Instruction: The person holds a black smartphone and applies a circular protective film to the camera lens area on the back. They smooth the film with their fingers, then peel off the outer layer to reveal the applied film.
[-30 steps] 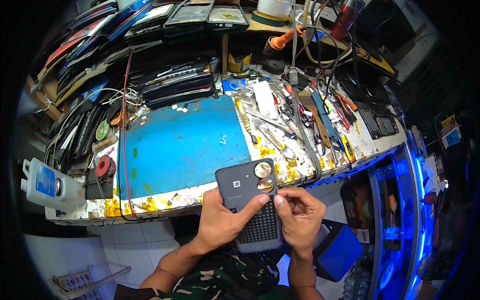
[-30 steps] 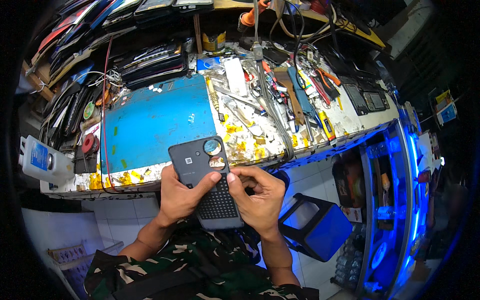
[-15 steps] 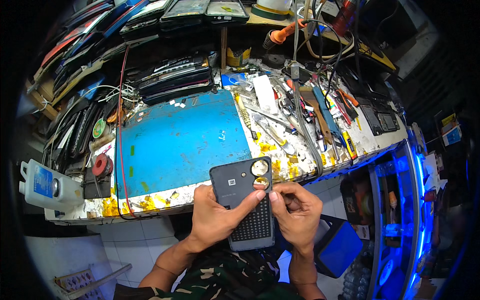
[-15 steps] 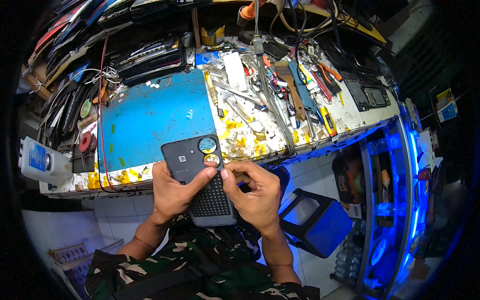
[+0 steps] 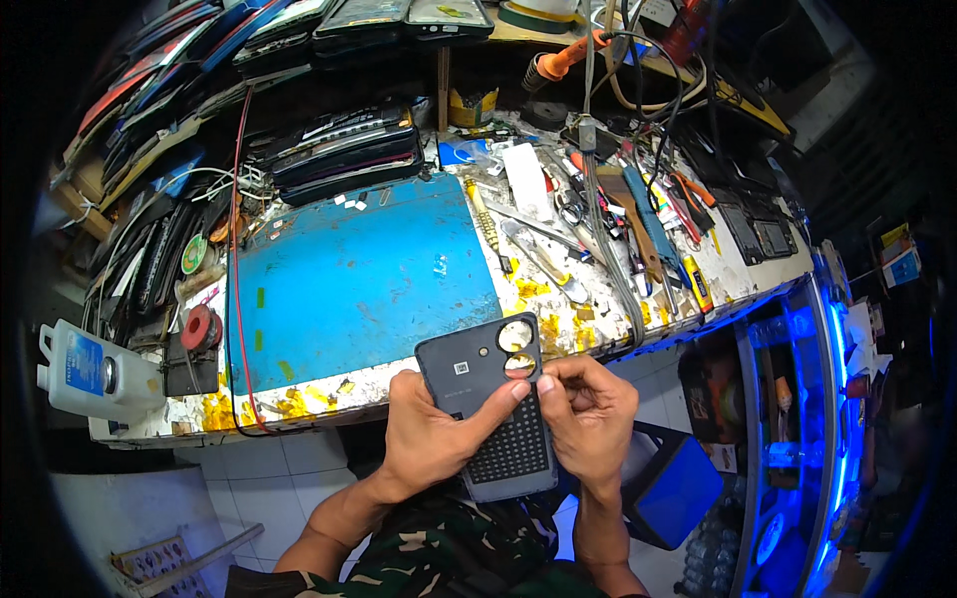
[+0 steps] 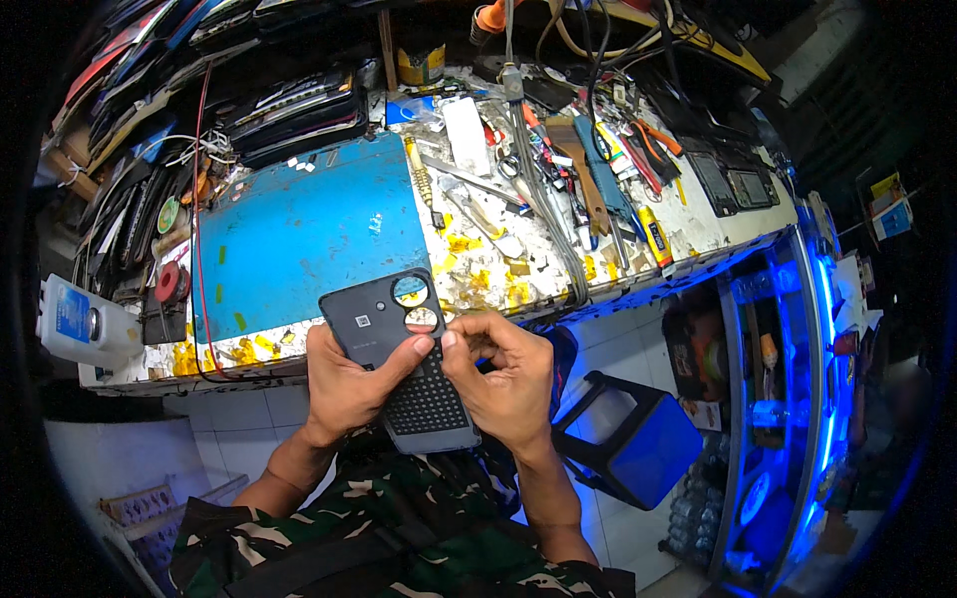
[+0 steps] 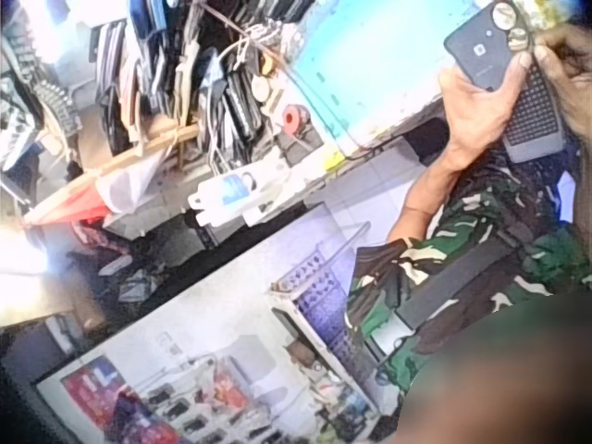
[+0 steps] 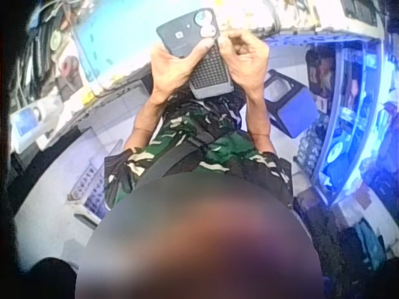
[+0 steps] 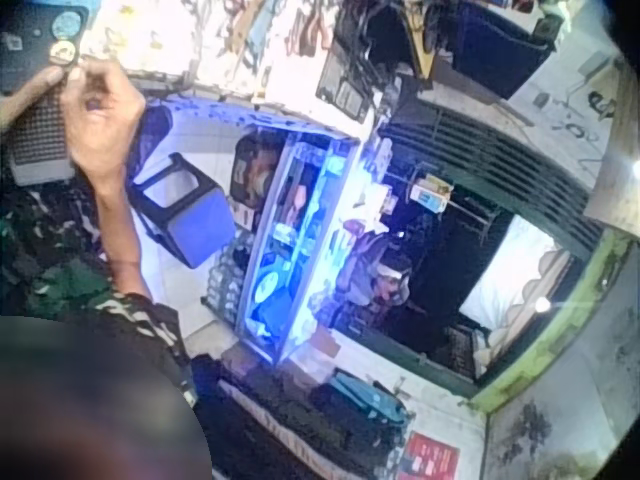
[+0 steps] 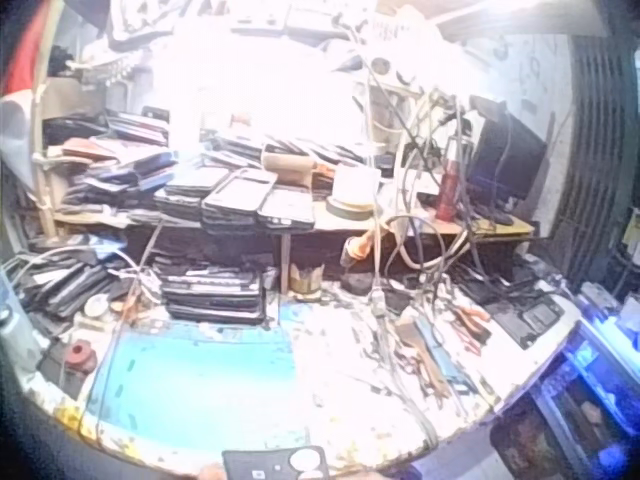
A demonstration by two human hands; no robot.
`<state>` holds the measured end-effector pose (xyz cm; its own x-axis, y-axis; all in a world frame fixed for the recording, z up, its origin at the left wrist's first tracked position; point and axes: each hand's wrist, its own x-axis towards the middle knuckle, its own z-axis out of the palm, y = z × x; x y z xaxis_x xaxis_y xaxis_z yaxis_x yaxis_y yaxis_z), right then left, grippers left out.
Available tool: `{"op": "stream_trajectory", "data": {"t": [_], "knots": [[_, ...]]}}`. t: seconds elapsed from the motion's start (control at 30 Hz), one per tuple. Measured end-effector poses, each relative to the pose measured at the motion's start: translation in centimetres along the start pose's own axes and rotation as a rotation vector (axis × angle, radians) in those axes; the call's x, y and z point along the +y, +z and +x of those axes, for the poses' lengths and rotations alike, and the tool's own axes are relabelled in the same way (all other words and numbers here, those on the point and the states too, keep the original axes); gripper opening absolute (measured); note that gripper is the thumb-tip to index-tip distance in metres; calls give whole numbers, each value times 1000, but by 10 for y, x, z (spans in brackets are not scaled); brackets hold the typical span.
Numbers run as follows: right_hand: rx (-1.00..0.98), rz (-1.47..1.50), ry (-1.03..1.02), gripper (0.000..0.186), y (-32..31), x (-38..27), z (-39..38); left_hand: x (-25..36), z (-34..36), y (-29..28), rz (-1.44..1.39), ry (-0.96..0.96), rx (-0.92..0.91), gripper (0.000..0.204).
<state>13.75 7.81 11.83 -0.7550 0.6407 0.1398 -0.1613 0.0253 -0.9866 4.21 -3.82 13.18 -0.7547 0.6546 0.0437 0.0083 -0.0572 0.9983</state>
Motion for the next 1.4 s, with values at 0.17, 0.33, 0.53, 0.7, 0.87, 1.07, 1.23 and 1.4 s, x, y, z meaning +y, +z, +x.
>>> {"op": "stream_trajectory", "data": {"t": [0.17,0.33,0.53,0.7,0.87,1.07,1.23,1.4], "knots": [[-30,-93,-15,9,-2,0,2,1,0,-4,13,17,-39,14],[27,-3,-30,11,5,1,-1,-1,1,-3,-37,-16,3,14],[-11,-68,5,11,-5,-1,0,-1,-2,4,-38,53,14,14],[74,-20,-96,14,2,0,-2,2,-1,2,-1,64,76,14],[72,-375,-405,13,2,-9,4,2,-4,4,28,181,104,14],[0,-610,-467,8,-2,-22,8,-1,-8,0,208,329,68,23],[-2,-555,-387,7,2,-19,9,-4,-9,-2,205,337,79,24],[-41,-406,-325,10,4,-18,12,-6,-11,-7,117,228,101,24]]}}
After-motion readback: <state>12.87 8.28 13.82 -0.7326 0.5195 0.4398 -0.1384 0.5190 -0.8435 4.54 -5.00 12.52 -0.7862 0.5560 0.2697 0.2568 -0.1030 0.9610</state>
